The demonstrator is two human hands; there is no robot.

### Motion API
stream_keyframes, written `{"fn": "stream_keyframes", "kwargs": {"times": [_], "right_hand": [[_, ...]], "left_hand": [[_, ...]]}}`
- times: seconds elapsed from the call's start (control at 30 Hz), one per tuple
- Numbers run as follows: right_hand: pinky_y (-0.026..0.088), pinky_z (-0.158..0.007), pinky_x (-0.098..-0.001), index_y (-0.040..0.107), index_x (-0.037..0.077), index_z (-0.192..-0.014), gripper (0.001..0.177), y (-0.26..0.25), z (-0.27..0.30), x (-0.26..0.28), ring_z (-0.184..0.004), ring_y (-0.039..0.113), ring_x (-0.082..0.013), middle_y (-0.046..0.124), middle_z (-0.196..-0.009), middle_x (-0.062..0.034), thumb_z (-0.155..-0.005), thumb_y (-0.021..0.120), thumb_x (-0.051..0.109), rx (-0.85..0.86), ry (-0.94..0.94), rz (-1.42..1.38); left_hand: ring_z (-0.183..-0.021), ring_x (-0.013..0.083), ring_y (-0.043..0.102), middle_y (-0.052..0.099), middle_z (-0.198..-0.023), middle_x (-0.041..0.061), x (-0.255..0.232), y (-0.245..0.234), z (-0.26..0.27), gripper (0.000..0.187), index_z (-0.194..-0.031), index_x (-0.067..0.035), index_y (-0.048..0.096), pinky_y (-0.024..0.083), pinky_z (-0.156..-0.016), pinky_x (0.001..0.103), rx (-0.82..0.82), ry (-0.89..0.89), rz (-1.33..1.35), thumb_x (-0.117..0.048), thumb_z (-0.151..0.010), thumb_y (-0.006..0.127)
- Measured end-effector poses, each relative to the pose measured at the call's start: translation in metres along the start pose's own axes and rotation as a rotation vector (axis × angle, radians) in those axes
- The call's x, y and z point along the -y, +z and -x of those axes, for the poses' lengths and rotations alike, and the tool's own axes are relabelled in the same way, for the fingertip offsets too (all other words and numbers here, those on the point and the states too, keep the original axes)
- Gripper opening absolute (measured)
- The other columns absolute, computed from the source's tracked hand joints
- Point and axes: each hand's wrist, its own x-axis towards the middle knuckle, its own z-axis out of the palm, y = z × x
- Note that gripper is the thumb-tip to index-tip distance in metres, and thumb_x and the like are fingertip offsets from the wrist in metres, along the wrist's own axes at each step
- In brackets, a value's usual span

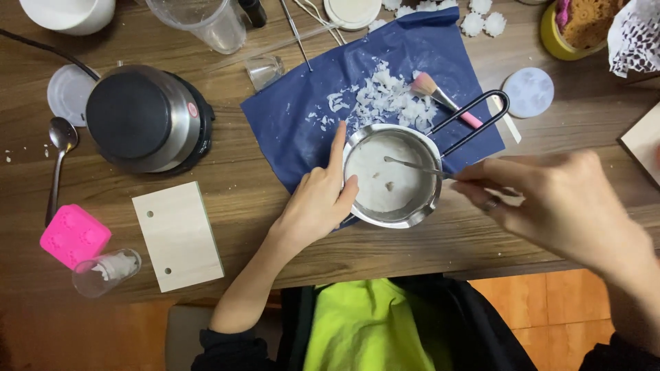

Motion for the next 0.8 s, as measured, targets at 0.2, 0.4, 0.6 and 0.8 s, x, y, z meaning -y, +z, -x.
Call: {"fn": "stream_keyframes", "kwargs": {"times": [0.2,0.4,0.6,0.8], "right_hand": [[0.047,-0.034,-0.0306,0.055,0.024,-0.1,0.015,0.028,-0.004,0.008,-0.041,0.06,-0.0146,0.059,-0.06,0.0077,-0.085,0.052,0.02,0.342,0.093,0.604],[0.041,-0.051,-0.0257,0.053,0.014,-0.109,0.028,0.063,-0.022,0.039,-0.046,0.059,-0.0086,0.059,-0.068,0.0086,-0.081,0.057,0.015,0.269,-0.158,0.782],[0.032,-0.064,-0.0303,0.05,0.012,-0.101,0.016,0.061,-0.039,0.054,-0.06,0.045,-0.0125,0.049,-0.07,0.0016,-0.089,0.04,0.016,0.203,-0.194,1.09],[0.046,-0.054,-0.0277,0.065,0.011,-0.092,0.017,0.082,-0.048,0.05,-0.06,0.06,-0.0164,0.058,-0.073,-0.0029,-0.075,0.063,0.014,0.155,-0.356,0.711]], "left_hand": [[-0.066,0.0449,0.057,0.059,-0.069,0.021,-0.001,-0.009,0.008,0.034,-0.105,-0.006,0.032,0.04,-0.063,0.054,0.067,-0.067,-0.191,-0.038,-0.095,0.036],[-0.074,0.0422,0.064,0.066,-0.093,0.011,0.006,0.002,-0.004,0.053,-0.135,-0.011,0.038,0.048,-0.063,0.055,-0.293,0.061,-0.143,-0.04,-0.091,0.044],[-0.091,0.0439,0.061,0.058,-0.119,0.019,0.012,0.013,-0.011,0.039,-0.127,-0.005,0.04,0.047,-0.068,0.053,-0.404,0.23,-0.051,-0.019,-0.091,0.043],[-0.081,0.0432,0.064,0.062,-0.097,0.02,0.028,0.022,-0.019,0.025,-0.113,-0.011,0.046,0.053,-0.061,0.052,-0.415,0.204,-0.08,-0.021,-0.091,0.041]]}}
